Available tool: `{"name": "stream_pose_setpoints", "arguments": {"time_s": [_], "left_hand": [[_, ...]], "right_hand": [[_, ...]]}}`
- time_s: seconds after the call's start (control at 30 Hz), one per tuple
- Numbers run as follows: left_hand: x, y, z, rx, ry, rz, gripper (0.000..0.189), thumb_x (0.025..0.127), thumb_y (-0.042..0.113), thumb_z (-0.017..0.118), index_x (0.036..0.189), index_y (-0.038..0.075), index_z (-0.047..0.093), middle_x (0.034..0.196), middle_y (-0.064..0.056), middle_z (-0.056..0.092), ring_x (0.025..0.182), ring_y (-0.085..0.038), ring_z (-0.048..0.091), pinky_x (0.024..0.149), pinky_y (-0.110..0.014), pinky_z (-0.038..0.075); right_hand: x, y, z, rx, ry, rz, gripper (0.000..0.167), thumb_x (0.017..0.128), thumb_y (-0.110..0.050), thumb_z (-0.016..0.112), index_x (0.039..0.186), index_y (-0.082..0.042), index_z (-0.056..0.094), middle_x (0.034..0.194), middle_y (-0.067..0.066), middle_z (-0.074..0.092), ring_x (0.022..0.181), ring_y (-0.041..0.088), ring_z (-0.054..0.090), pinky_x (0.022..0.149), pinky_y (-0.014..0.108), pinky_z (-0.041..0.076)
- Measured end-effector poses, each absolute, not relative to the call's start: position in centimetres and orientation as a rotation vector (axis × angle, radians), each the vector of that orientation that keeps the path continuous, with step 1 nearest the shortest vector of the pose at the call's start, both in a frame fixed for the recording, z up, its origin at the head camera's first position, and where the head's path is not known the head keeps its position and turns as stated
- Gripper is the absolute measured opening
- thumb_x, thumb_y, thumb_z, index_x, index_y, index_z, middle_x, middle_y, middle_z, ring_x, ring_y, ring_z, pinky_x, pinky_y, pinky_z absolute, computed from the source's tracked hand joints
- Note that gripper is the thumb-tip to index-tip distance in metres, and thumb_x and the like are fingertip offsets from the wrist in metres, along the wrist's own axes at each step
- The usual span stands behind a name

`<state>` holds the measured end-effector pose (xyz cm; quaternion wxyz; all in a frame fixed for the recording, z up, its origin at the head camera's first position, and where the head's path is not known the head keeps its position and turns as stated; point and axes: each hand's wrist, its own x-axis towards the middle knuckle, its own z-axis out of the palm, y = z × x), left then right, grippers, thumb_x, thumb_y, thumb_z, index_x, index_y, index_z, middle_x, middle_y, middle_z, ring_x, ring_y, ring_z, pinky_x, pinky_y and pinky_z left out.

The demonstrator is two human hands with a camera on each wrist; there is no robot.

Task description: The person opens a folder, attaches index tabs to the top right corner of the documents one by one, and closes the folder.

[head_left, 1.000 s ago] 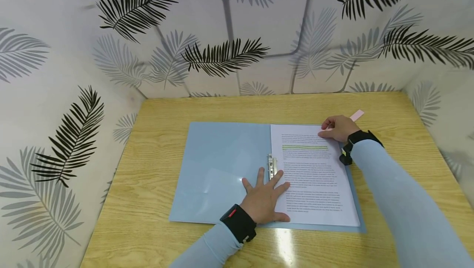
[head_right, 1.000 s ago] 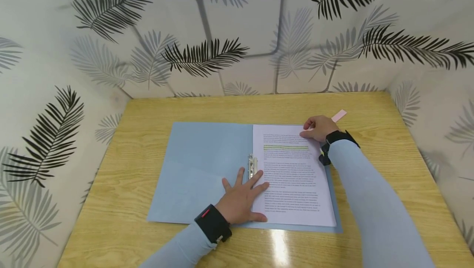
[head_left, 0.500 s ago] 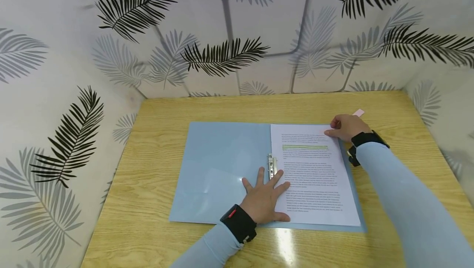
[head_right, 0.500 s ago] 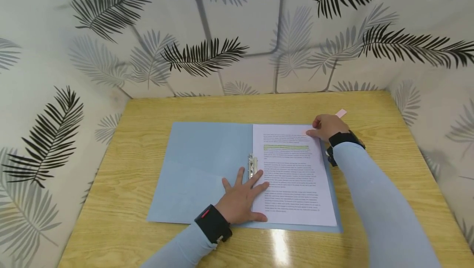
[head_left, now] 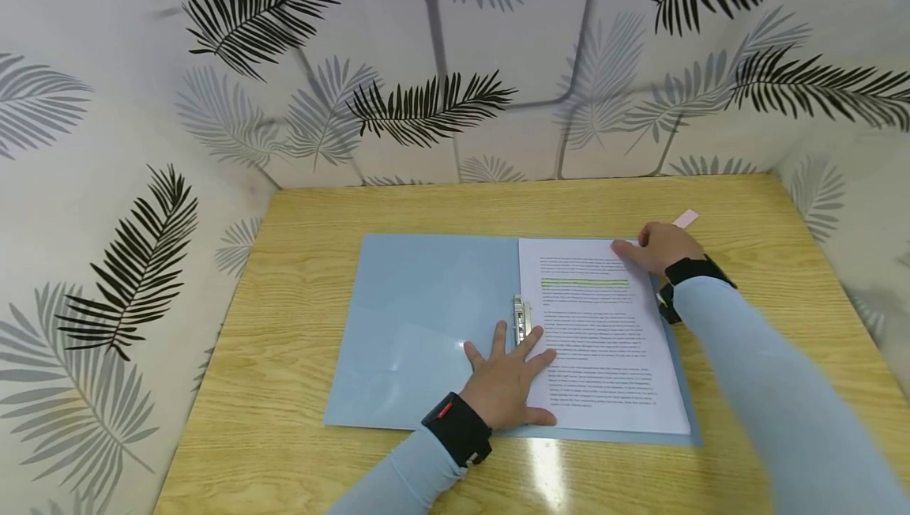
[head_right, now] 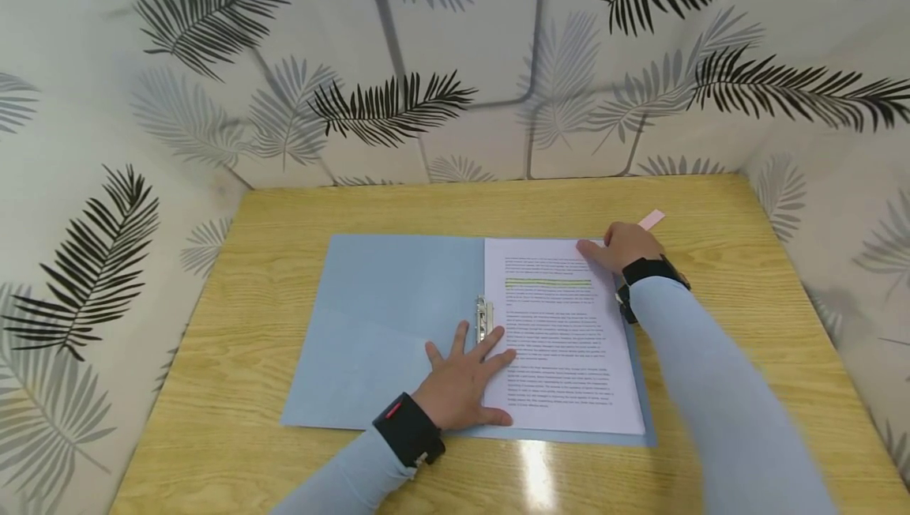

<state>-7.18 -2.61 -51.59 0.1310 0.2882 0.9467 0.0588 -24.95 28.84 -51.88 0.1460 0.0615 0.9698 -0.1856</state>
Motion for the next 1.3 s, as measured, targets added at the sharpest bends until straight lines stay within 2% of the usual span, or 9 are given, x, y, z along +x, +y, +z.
{"name": "stream_pose_setpoints", "arguments": {"time_s": [0.13,0.37,0.47,0.7,0.83,0.93,1.03,1.13,1.3], "left_hand": [[-7.2,-2.6,-51.6,0.846,2.757,0.161,0.095,0.066,0.076,0.066,0.147,0.036,0.038,0.160,0.003,0.016,0.140,-0.049,0.015,0.082,-0.081,0.027],[-7.2,-2.6,-51.8,0.850,2.769,0.153,0.095,0.065,0.076,0.066,0.147,0.036,0.038,0.160,0.003,0.017,0.140,-0.049,0.015,0.082,-0.081,0.028],[-7.2,-2.6,-51.9,0.851,2.766,0.150,0.096,0.065,0.076,0.065,0.147,0.036,0.038,0.160,0.003,0.017,0.140,-0.049,0.015,0.082,-0.081,0.028],[-7.2,-2.6,-52.0,0.845,2.761,0.149,0.096,0.066,0.077,0.065,0.148,0.036,0.037,0.160,0.003,0.015,0.140,-0.049,0.014,0.082,-0.082,0.027],[-7.2,-2.6,-51.8,0.839,2.758,0.146,0.096,0.066,0.076,0.065,0.148,0.036,0.036,0.160,0.003,0.015,0.141,-0.049,0.014,0.083,-0.081,0.027],[-7.2,-2.6,-51.7,0.834,2.745,0.145,0.096,0.066,0.076,0.065,0.148,0.036,0.036,0.160,0.003,0.015,0.141,-0.049,0.013,0.083,-0.081,0.026],[-7.2,-2.6,-51.7,0.830,2.739,0.154,0.096,0.066,0.076,0.065,0.148,0.036,0.036,0.160,0.004,0.014,0.141,-0.049,0.011,0.083,-0.082,0.026],[-7.3,-2.7,-51.7,0.832,2.744,0.164,0.096,0.066,0.076,0.066,0.148,0.036,0.036,0.160,0.004,0.014,0.141,-0.049,0.012,0.083,-0.082,0.026],[-7.2,-2.7,-51.7,0.834,2.742,0.169,0.096,0.066,0.076,0.066,0.148,0.036,0.036,0.160,0.004,0.014,0.141,-0.049,0.012,0.083,-0.081,0.027]], "right_hand": [[-25.1,28.0,-51.6,0.216,2.782,-0.478,0.085,0.078,-0.074,0.056,0.110,0.005,0.054,0.096,0.026,0.061,0.076,0.036,0.056,0.060,0.043,0.044],[-24.5,27.7,-50.9,0.206,2.787,-0.509,0.061,0.092,-0.054,0.056,0.108,0.005,0.052,0.097,0.025,0.059,0.076,0.035,0.054,0.062,0.042,0.042],[-24.4,27.8,-51.0,0.201,2.796,-0.504,0.059,0.093,-0.052,0.055,0.109,0.005,0.052,0.097,0.025,0.059,0.076,0.034,0.054,0.062,0.042,0.042],[-25.0,28.4,-52.3,0.190,2.778,-0.484,0.087,0.076,-0.075,0.058,0.110,0.005,0.051,0.094,0.024,0.059,0.073,0.033,0.056,0.055,0.038,0.043],[-25.2,28.9,-52.7,0.162,2.745,-0.511,0.101,0.065,-0.083,0.060,0.115,0.005,0.049,0.100,0.025,0.056,0.079,0.035,0.054,0.059,0.038,0.042],[-25.2,29.1,-52.8,0.140,2.735,-0.529,0.106,0.063,-0.085,0.060,0.118,0.005,0.048,0.103,0.025,0.054,0.082,0.036,0.052,0.062,0.040,0.042],[-25.1,29.1,-52.7,0.133,2.738,-0.529,0.103,0.066,-0.084,0.058,0.119,0.005,0.048,0.105,0.025,0.050,0.086,0.037,0.050,0.065,0.041,0.042],[-25.0,29.1,-52.6,0.129,2.741,-0.538,0.093,0.074,-0.077,0.057,0.119,0.004,0.047,0.107,0.024,0.047,0.089,0.037,0.047,0.068,0.042,0.042],[-24.7,29.2,-52.2,0.097,2.732,-0.620,0.068,0.088,-0.053,0.062,0.119,0.006,0.049,0.110,0.026,0.051,0.090,0.037,0.049,0.071,0.042,0.042]]}}
